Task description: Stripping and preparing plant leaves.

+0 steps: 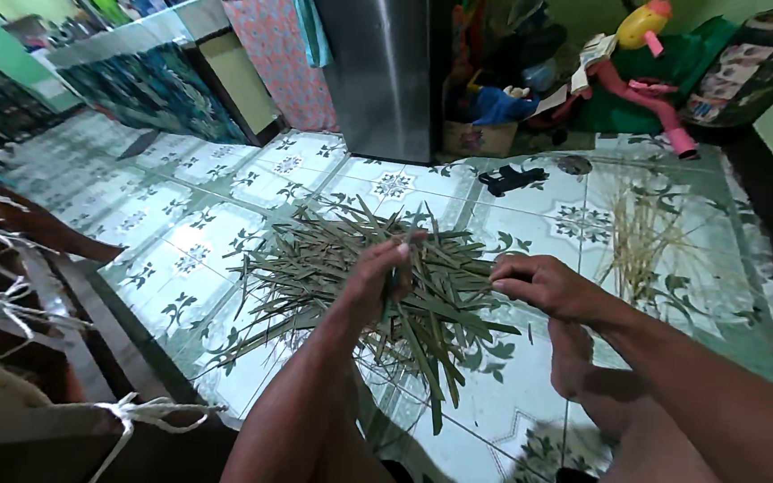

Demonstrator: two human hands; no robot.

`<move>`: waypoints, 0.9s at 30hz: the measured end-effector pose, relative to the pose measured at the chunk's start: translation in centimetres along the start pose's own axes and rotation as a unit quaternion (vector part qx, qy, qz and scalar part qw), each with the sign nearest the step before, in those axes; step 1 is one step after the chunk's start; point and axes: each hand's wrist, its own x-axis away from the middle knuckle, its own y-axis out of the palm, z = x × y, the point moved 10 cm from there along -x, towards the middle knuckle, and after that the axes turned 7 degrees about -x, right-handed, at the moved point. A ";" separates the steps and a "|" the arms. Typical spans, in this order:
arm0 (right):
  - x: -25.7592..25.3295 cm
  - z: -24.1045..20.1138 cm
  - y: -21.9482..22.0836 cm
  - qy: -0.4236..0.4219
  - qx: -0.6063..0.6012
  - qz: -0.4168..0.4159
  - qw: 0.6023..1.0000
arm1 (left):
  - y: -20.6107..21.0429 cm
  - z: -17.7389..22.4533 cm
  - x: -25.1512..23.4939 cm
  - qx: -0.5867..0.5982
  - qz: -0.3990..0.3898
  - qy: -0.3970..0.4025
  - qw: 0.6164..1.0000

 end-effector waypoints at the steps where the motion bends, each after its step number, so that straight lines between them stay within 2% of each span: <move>1: 0.1 0.2 -0.4 -0.003 0.004 -0.003 1.000 | -0.8 0.7 0.1 0.006 0.015 0.011 1.000; 6: 1.5 2.2 -3.4 0.012 0.030 -0.026 0.999 | -7.4 3.8 1.6 0.004 0.094 0.084 0.992; 11: 4.0 5.5 -7.8 0.083 0.006 -0.019 0.996 | -12.9 4.9 3.2 0.017 0.184 0.115 0.976; 15: 6.5 9.3 -11.7 0.194 -0.035 0.037 0.980 | -18.2 4.5 5.2 0.065 0.334 0.116 0.933; 17: 6.8 10.0 -13.0 0.216 -0.072 0.100 0.969 | -19.6 3.5 5.7 0.077 0.362 0.110 0.922; 19: 6.1 9.3 -13.4 0.202 -0.099 0.172 0.959 | -18.9 1.9 4.9 0.046 0.355 0.081 0.930; 21: 4.7 8.2 -13.0 0.175 -0.097 0.210 0.957 | -16.1 0.4 3.1 -0.009 0.300 0.053 0.952; 24: 1.6 6.9 -10.7 0.146 -0.035 0.200 0.968 | -9.8 -1.9 0.6 -0.103 0.188 0.004 0.977; 27: -1.2 5.3 -7.8 0.127 -0.055 0.195 0.971 | -3.6 -4.8 -0.5 -0.157 0.073 -0.076 0.982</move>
